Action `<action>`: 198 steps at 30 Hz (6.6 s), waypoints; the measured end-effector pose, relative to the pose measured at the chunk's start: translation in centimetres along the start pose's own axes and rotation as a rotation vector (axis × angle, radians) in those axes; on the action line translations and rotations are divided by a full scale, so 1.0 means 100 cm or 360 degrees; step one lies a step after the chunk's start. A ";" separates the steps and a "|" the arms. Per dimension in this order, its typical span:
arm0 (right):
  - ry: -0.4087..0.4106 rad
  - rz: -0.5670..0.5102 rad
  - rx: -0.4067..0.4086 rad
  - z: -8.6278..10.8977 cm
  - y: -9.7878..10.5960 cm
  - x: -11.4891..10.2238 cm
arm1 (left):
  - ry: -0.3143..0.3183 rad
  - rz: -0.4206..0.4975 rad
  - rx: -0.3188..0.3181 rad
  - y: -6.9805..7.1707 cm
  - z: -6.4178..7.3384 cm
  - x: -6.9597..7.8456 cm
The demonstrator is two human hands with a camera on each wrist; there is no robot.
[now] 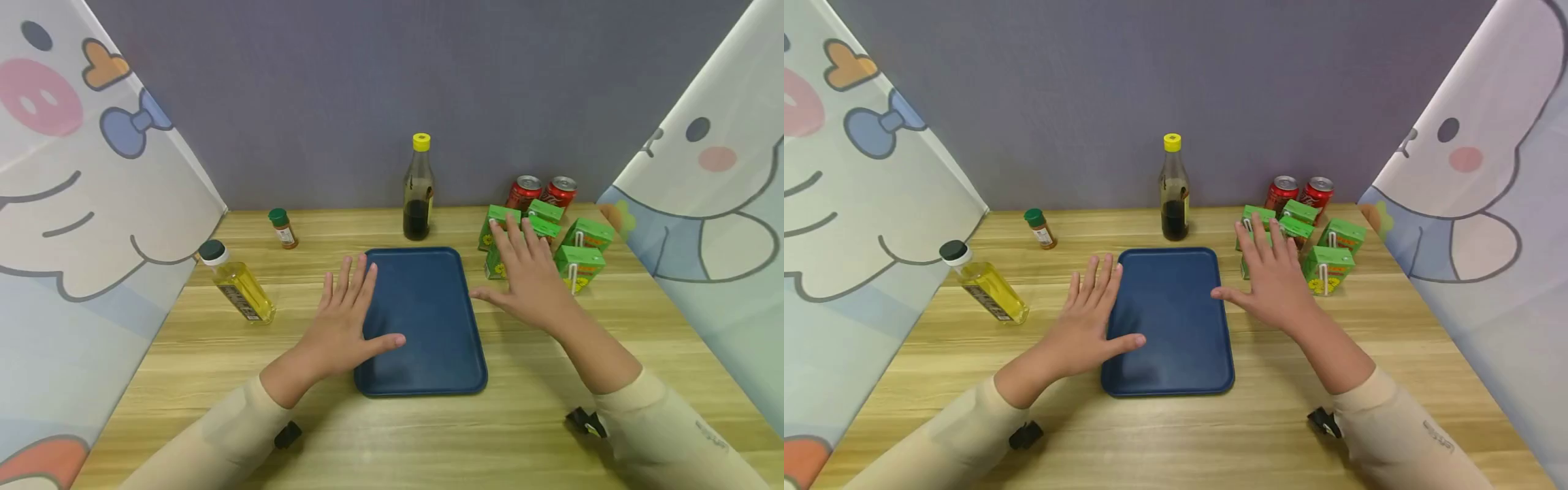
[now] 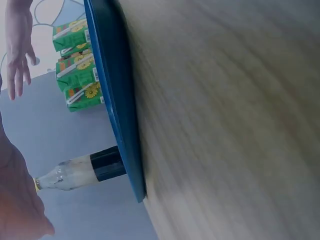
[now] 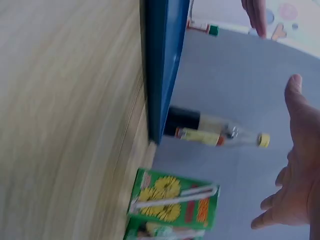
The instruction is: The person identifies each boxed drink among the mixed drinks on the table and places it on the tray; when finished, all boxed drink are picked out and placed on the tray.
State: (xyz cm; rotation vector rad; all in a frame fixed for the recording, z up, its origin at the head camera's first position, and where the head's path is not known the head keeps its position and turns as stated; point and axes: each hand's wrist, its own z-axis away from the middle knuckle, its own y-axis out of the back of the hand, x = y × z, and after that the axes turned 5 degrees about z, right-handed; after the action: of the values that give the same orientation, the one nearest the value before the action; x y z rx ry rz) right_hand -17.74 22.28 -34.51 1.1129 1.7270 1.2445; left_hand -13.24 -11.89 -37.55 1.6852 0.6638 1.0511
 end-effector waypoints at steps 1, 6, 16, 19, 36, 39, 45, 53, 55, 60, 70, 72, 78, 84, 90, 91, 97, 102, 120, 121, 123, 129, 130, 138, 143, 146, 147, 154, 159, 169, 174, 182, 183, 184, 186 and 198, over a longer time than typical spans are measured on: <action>-0.0043 -0.0068 0.0010 -0.002 0.000 0.004 | 0.0010 0.0035 -0.0020 0.000 0.000 -0.001; -0.0285 -0.0431 0.0061 -0.009 -0.007 0.027 | 0.0051 0.0137 -0.0130 -0.002 0.005 -0.009; -0.0547 -0.0859 -0.0127 -0.013 -0.033 0.058 | 0.0040 0.0103 -0.0510 -0.009 0.016 -0.019; -0.0588 -0.0927 -0.0122 -0.015 -0.037 0.062 | 0.0049 0.0088 -0.0624 -0.010 0.020 -0.019; -0.0743 -0.1019 -0.0196 -0.021 -0.034 0.063 | 0.0132 0.0075 -0.0665 -0.011 0.026 -0.015; -0.0743 -0.1066 -0.0204 -0.027 -0.032 0.058 | 0.0136 0.0095 -0.0656 -0.012 0.028 -0.015; -0.0652 -0.1114 -0.0145 -0.045 -0.024 0.040 | 0.0177 0.0118 -0.0646 -0.013 0.029 -0.014; -0.0559 -0.1286 -0.0213 -0.075 -0.029 0.008 | 0.0209 0.0110 -0.0643 -0.013 0.028 -0.013; -0.0540 -0.1310 -0.0241 -0.082 -0.033 0.000 | 0.0214 0.0113 -0.0646 -0.013 0.028 -0.013; -0.0478 -0.1347 -0.0264 -0.100 -0.049 -0.024 | 0.0226 0.0128 -0.0659 -0.013 0.027 -0.012; -0.0317 -0.1448 -0.0345 -0.117 -0.075 -0.058 | 0.0227 0.0120 -0.0667 -0.012 0.026 -0.011; -0.0304 -0.1475 -0.0340 -0.120 -0.077 -0.064 | 0.0230 0.0121 -0.0667 -0.012 0.026 -0.010; -0.0269 -0.1490 -0.0358 -0.128 -0.080 -0.077 | 0.0238 0.0118 -0.0663 -0.012 0.026 -0.009; -0.0245 -0.1468 -0.0378 -0.134 -0.082 -0.085 | 0.0222 0.0111 -0.0666 -0.012 0.026 -0.009; -0.0220 -0.1469 -0.0392 -0.135 -0.082 -0.087 | 0.0216 0.0097 -0.0671 -0.012 0.026 -0.009; -0.0211 -0.1461 -0.0400 -0.135 -0.082 -0.086 | 0.0216 0.0092 -0.0673 -0.013 0.026 -0.009; -0.0161 -0.1386 -0.0407 -0.132 -0.069 -0.075 | 0.0208 0.0077 -0.0669 -0.012 0.026 -0.010; -0.0150 -0.1260 -0.0335 -0.125 -0.042 -0.050 | 0.0211 0.0086 -0.0674 -0.012 0.026 -0.009; -0.0553 -0.1133 0.0091 -0.041 0.020 0.087 | 0.0240 0.0062 -0.0708 -0.010 0.026 -0.008; -0.0575 -0.1114 0.0097 -0.036 0.020 0.093 | 0.0241 0.0065 -0.0708 -0.010 0.026 -0.008; -0.0604 -0.1078 0.0095 -0.026 0.018 0.104 | 0.0238 0.0075 -0.0706 -0.010 0.027 -0.008; -0.0593 -0.0903 -0.0080 -0.001 0.017 0.131 | 0.0222 0.0094 -0.0696 -0.012 0.027 -0.008; -0.0587 -0.0873 -0.0130 0.002 0.015 0.134 | 0.0223 0.0093 -0.0696 -0.013 0.027 -0.008; -0.0623 -0.0847 -0.0364 0.020 0.001 0.154 | 0.0226 0.0089 -0.0708 -0.013 0.027 -0.007; -0.0653 -0.0980 -0.0429 0.028 -0.007 0.156 | 0.0229 0.0089 -0.0711 -0.012 0.026 -0.006; -0.0648 -0.1016 -0.0432 0.030 -0.009 0.156 | 0.0230 0.0080 -0.0709 -0.011 0.026 -0.006; -0.0644 -0.1008 -0.0434 0.030 -0.010 0.156 | 0.0229 0.0074 -0.0709 -0.011 0.026 -0.006; -0.0524 -0.0893 -0.0483 0.027 -0.009 0.145 | 0.0245 0.0069 -0.0718 -0.011 0.026 -0.005; -0.0495 -0.0795 -0.0469 0.022 -0.010 0.133 | 0.0253 0.0073 -0.0719 -0.012 0.026 -0.006; -0.0486 -0.0597 -0.0443 0.003 -0.015 0.111 | 0.0240 0.0067 -0.0721 -0.012 0.025 -0.007; -0.0452 -0.0577 -0.0475 -0.015 -0.012 0.098 | 0.0243 0.0060 -0.0729 -0.011 0.025 -0.006; -0.0395 -0.0626 -0.0475 -0.050 -0.004 0.069 | 0.0236 0.0046 -0.0747 -0.009 0.025 -0.004; -0.0389 -0.0639 -0.0473 -0.054 -0.003 0.065 | 0.0236 0.0045 -0.0747 -0.009 0.025 -0.004; -0.0377 -0.0656 -0.0471 -0.059 -0.003 0.060 | 0.0236 0.0045 -0.0746 -0.009 0.025 -0.004; -0.0349 -0.0690 -0.0469 -0.067 -0.005 0.051 | 0.0239 0.0042 -0.0746 -0.009 0.024 -0.004; -0.0237 -0.0888 -0.0523 -0.103 -0.040 0.013 | 0.0251 0.0024 -0.0757 -0.010 0.023 -0.005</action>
State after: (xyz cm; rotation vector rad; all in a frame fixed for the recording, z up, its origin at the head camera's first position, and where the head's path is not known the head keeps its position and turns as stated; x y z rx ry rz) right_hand -28.41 19.37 -35.61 0.4688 1.5063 1.0098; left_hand -11.36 -12.98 -38.91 1.2066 0.4530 1.2485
